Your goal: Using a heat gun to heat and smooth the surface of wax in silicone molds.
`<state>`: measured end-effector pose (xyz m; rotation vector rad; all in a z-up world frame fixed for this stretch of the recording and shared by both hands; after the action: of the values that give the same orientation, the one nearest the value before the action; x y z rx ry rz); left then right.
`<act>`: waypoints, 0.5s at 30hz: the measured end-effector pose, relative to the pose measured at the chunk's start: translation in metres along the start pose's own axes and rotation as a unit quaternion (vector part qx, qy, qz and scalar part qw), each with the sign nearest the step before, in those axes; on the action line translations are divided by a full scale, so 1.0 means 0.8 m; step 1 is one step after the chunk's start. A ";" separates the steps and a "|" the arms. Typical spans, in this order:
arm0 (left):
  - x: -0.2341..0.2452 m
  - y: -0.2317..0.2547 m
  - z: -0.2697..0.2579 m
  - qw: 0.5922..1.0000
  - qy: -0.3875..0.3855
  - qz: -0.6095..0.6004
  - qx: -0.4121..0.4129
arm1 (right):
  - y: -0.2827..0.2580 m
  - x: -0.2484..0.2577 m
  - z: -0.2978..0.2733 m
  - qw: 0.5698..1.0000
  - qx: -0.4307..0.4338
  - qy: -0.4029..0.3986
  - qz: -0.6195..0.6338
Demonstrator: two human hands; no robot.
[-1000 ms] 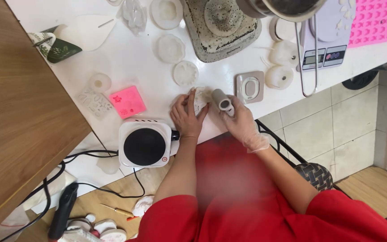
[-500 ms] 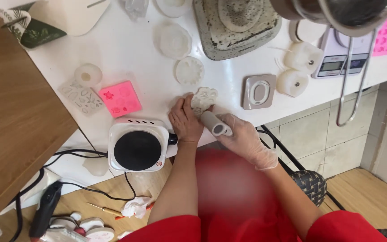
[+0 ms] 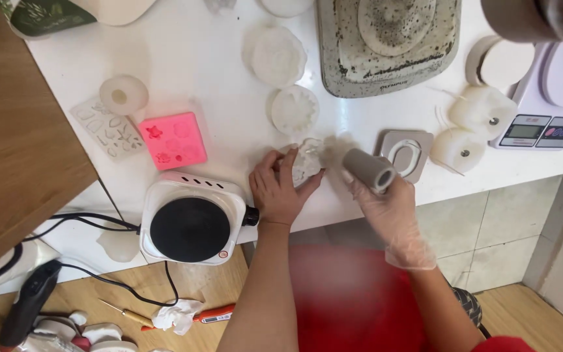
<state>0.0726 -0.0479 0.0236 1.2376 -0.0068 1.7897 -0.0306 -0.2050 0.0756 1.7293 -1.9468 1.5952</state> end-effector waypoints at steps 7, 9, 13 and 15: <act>0.010 0.005 0.007 1.000 0.008 -0.015 -0.005 | -0.017 0.004 0.015 0.998 0.059 -0.004 0.013; 0.008 0.005 0.005 1.000 0.017 -0.003 -0.006 | -0.030 0.010 0.016 0.994 0.102 -0.004 -0.050; 0.005 0.002 0.002 1.000 0.019 -0.001 -0.001 | -0.048 0.002 0.011 0.973 0.189 0.001 -0.132; 0.006 0.005 0.004 1.000 0.020 -0.007 0.002 | -0.060 0.008 0.011 0.973 0.191 0.019 -0.124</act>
<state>0.0718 -0.0485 0.0305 1.2026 0.0282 1.8023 0.0084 -0.2066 0.1050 1.9595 -1.4013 1.9817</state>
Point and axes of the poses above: each hand's wrist, its own z-axis towards the middle knuckle, its own x-axis out of the back of the hand, y = z × x, the point moved 9 cm from there along z, towards the middle knuckle, and after that the axes turned 3 degrees about -x, right-handed, at the moved point
